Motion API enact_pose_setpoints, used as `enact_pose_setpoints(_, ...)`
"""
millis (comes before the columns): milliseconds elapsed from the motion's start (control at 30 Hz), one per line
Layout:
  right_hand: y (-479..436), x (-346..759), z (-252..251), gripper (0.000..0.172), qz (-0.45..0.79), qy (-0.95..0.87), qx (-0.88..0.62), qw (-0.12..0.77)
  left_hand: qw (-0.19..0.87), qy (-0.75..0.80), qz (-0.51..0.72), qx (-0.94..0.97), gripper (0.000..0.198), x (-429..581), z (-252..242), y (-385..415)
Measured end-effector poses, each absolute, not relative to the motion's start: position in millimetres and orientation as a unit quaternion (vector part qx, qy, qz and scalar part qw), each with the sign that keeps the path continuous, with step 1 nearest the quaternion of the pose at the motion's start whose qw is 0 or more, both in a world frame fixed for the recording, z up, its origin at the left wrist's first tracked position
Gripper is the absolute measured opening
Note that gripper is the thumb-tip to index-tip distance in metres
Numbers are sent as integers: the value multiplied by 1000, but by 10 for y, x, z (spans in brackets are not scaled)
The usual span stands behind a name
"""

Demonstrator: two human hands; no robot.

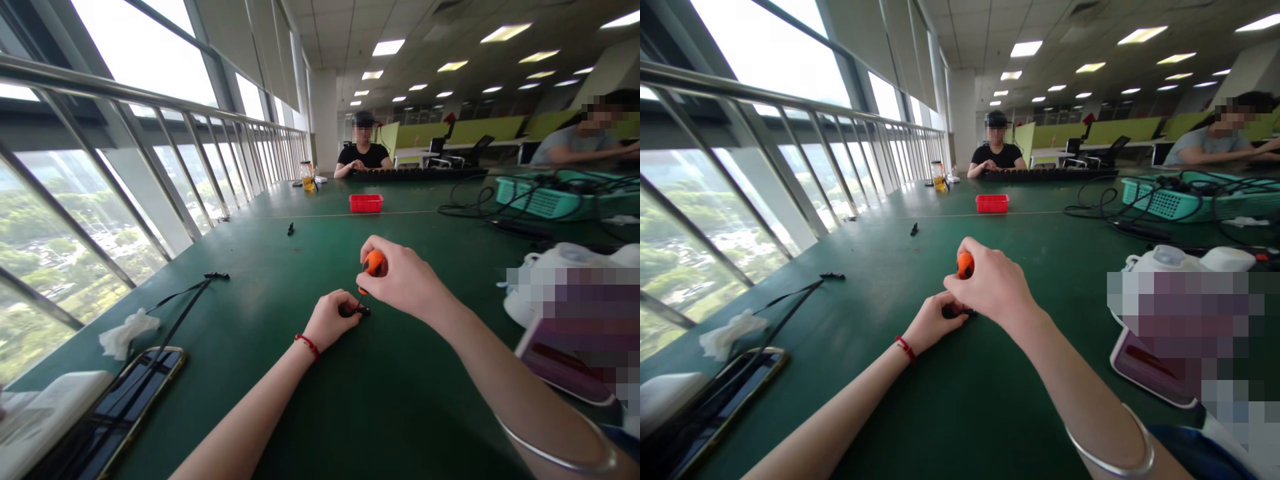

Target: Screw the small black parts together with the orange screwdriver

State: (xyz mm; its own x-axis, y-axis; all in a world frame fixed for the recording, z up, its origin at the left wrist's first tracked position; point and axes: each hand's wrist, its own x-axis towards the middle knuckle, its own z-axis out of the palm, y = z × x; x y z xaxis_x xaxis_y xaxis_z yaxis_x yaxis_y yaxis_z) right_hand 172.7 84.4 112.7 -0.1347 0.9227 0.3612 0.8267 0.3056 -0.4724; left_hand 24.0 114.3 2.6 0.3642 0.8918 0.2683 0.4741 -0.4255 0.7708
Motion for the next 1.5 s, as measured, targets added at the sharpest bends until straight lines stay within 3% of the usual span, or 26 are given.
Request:
enact_pose_setpoints(167,828,1725,1139,28,101,-753,-581,292,302,440,344,773,3,237,42,1137)
enact_pose_setpoints(333,812,1736,1164,12,136,-763,-564,285,292,443,344,775,2,236,39,1131)
enact_pose_setpoints(533,801,1710,1132,8,118,-781,-545,281,271,453,332,782,5,239,45,1126)
enact_pose_setpoints(733,770,1813,1209,25,58,-723,-509,462,272,433,331,793,9,237,42,1129)
enact_pose_setpoints(833,767,1922,1216,25,32,-701,-502,506,268,435,326,796,12,236,31,1136)
enact_pose_setpoints(1500,958,1980,912,22,73,-735,-497,454,276,440,325,790,11,251,10,1143)
